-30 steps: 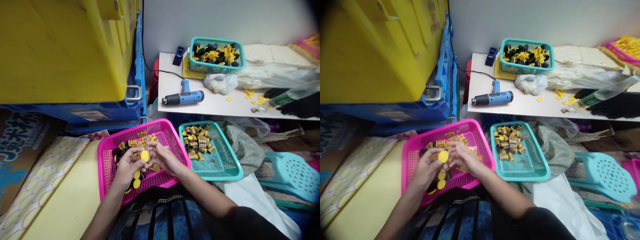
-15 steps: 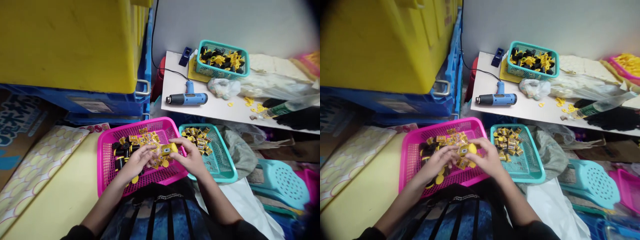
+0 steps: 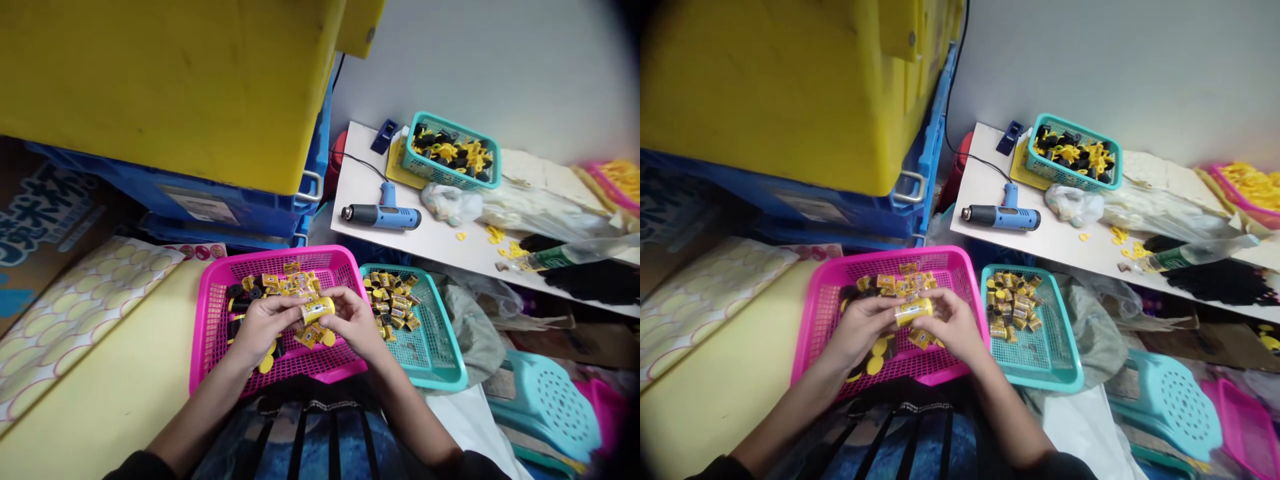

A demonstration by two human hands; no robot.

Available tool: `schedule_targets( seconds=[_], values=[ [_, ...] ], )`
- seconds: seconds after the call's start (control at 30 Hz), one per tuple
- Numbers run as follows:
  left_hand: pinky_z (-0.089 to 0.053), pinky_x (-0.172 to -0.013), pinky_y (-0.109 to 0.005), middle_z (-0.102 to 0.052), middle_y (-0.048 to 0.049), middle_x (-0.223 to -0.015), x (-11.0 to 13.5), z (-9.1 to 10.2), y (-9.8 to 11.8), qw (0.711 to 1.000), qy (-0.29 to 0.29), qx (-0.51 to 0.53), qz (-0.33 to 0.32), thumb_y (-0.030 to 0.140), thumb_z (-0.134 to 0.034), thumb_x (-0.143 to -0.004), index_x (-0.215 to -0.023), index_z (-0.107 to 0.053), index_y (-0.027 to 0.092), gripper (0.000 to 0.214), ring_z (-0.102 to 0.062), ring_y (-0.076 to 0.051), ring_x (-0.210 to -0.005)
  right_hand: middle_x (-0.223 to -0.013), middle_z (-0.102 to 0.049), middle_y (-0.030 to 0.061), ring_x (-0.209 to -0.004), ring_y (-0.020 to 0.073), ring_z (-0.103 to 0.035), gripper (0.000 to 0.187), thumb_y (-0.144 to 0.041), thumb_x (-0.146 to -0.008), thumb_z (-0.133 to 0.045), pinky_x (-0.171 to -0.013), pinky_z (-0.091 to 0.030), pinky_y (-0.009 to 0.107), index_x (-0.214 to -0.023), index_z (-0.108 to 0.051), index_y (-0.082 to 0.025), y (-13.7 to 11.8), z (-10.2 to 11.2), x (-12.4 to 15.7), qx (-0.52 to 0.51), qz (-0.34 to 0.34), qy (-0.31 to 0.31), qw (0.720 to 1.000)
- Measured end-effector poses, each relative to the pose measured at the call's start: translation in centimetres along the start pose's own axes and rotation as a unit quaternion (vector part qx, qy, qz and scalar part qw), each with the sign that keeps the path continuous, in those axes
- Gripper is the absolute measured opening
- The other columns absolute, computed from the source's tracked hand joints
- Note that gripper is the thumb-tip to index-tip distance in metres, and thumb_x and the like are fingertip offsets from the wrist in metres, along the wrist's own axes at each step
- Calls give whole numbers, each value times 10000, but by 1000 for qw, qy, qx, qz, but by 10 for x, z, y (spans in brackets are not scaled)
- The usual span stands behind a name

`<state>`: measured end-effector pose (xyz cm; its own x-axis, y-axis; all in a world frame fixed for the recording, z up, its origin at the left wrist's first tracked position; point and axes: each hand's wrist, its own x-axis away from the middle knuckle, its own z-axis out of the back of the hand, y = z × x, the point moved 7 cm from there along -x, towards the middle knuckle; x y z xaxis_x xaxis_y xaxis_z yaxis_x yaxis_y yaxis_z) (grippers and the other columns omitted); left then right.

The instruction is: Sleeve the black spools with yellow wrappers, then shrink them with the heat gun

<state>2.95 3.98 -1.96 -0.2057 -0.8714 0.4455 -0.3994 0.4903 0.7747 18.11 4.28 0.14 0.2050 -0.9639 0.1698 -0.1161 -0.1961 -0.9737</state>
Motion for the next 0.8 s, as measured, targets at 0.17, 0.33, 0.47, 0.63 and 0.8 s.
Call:
schedule_targets(
  seconds=[0.17, 0.33, 0.47, 0.63, 0.8],
  values=[
    [-582, -687, -298, -737, -53, -868, 3, -7, 6, 997, -59, 39, -11, 396, -781, -691, -878, -708, 177, 298, -699, -185, -755, -872, -666, 26, -784, 181, -629, 406, -396, -668, -818, -740, -515, 335, -997, -632, -247, -14, 0, 0, 118, 82, 25, 989],
    [-552, -772, -276, -683, -47, -1011, 6, -15, 15, 994, -67, -57, -68, 301, -798, -676, -987, -645, 203, 361, -655, -190, -940, -1128, -577, 74, -1111, 252, -536, 399, -520, -730, -734, -969, -429, 422, -1036, -671, -271, -29, -6, 3, 212, 153, -4, 965],
    [-539, -613, -256, -683, -20, -856, 6, -21, 5, 994, -79, -78, -23, 346, -729, -751, -1025, -667, 188, 322, -626, -111, -608, -1313, -516, 56, -1260, 237, -457, 383, -518, -919, -488, -1058, -356, 426, -1237, -571, -321, -10, -11, -3, 42, 37, -63, 996],
    [-554, -793, -291, -716, -45, -1045, 6, -23, 11, 992, -61, -65, -95, 233, -812, -628, -929, -707, 202, 321, -672, -197, -937, -1235, -577, 61, -1162, 224, -537, 402, -518, -868, -584, -1055, -352, 402, -1189, -610, -278, 15, -29, -5, -100, -54, -123, 986],
    [-548, -856, -369, -733, -68, -1044, 7, -19, 7, 986, -30, -128, -99, 233, -803, -617, -910, -721, 191, 307, -674, -243, -975, -1165, -587, 58, -1075, 211, -570, 418, -532, -829, -629, -972, -413, 374, -1156, -615, -272, 30, -36, -3, -168, -63, -127, 976]
  ],
)
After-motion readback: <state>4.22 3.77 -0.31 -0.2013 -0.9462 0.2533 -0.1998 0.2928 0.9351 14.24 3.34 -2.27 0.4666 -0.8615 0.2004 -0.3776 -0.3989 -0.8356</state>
